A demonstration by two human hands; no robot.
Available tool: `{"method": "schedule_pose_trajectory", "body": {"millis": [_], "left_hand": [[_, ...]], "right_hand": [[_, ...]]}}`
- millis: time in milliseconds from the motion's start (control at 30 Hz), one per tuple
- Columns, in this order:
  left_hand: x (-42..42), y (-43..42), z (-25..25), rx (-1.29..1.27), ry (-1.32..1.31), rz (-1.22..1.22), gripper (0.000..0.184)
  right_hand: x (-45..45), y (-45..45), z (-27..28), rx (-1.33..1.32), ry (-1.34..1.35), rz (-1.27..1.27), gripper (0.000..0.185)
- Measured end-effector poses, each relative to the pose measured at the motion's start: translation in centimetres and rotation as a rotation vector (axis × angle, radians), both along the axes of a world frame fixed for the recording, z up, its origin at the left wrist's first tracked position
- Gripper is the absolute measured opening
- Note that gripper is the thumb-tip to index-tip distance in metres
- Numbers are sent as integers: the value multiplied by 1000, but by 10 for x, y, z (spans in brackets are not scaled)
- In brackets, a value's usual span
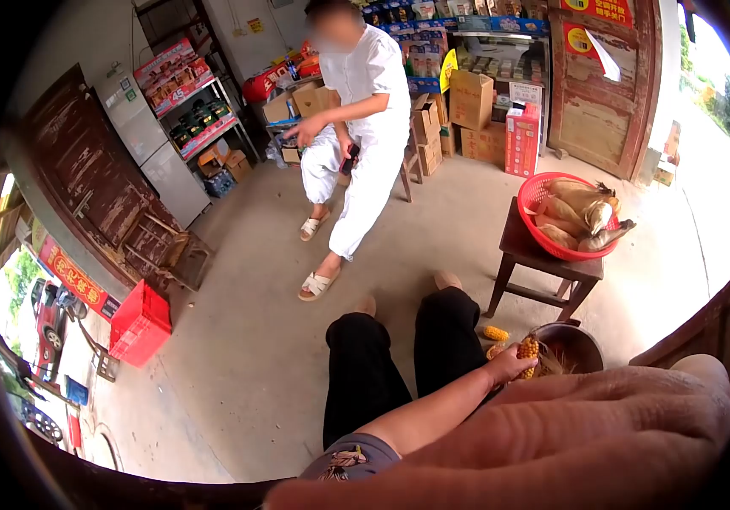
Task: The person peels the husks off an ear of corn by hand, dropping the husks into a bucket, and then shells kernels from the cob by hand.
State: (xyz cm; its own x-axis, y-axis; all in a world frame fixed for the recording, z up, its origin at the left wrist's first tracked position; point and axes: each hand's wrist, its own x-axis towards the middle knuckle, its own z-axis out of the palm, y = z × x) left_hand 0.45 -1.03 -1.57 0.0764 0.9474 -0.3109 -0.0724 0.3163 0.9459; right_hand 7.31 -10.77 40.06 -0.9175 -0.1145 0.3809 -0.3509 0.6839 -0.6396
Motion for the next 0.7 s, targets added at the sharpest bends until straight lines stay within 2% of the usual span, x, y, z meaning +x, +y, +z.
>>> {"method": "schedule_pose_trajectory", "body": {"millis": [133,200,267,300,333,400,467,500,567,600,633,700], "left_hand": [[-1,4,-13,-18,-44,-11,58],[-5,-1,-3,-48,-56,-12,57],[-4,3,-2,-67,-83,-6,57],[-5,4,-2,-76,-149,-4,56],[-6,5,-10,-43,-270,-14,61],[-8,3,0,-101,-359,86,53],[-11,-4,22,-128,-522,123,49],[-10,-5,23,-157,-494,196,47],[-14,-9,37,-121,-543,158,43],[-14,-8,34,-117,-571,148,41],[-15,-7,30,-111,-593,142,40],[-15,-6,33,-112,-621,116,39]], "right_hand": [[2,-2,9,0,5,-15,25],[14,2,15,-43,38,-82,25],[36,10,16,-138,95,-229,25],[47,16,11,-211,125,-322,24],[57,27,-2,-314,148,-427,24],[75,66,-62,-565,172,-607,24],[89,115,-174,-819,181,-764,16],[94,123,-218,-899,175,-925,14],[108,133,-319,-1234,222,-1171,13],[115,133,-363,-1220,167,-1256,14],[123,130,-402,-1316,98,-1222,15],[123,119,-425,-1355,-58,-1232,19]]}}
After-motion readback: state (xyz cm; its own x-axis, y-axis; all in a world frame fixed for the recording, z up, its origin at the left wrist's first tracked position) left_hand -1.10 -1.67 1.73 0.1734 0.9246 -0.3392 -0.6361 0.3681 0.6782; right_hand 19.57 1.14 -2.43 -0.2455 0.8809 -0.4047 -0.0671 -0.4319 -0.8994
